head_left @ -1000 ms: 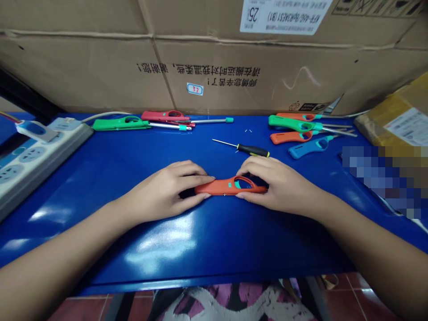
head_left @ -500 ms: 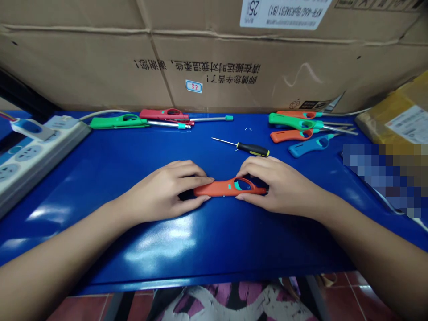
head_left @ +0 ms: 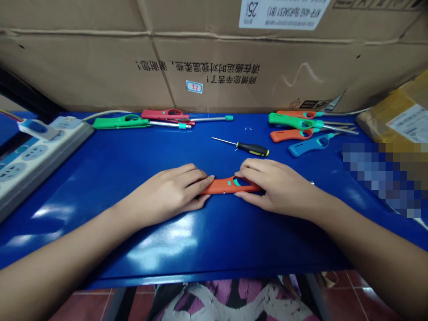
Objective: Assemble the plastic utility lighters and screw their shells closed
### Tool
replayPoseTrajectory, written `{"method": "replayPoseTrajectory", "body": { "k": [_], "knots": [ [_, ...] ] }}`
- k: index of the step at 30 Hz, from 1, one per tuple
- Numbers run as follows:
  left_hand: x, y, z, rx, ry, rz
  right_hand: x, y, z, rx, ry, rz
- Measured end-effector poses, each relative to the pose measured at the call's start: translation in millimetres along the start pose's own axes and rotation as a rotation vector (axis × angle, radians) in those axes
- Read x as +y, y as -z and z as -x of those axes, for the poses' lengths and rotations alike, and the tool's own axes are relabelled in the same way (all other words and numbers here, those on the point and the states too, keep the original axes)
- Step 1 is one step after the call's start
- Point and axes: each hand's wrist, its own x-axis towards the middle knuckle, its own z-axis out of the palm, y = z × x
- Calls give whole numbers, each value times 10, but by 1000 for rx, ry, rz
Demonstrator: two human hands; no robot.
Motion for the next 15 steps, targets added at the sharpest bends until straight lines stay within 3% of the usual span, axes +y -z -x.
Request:
{"method": "replayPoseTrajectory", "body": {
  "k": [3, 7, 15],
  "knots": [
    [-7, -37, 6, 58, -11, 17, 9, 8, 2, 46, 131, 139],
    [6, -54, -26, 107, 14, 202, -19, -12, -8, 178, 246, 125],
    [126, -100, -58, 187, 76, 355, -133, -128, -30, 297, 214, 58]
  ]
}}
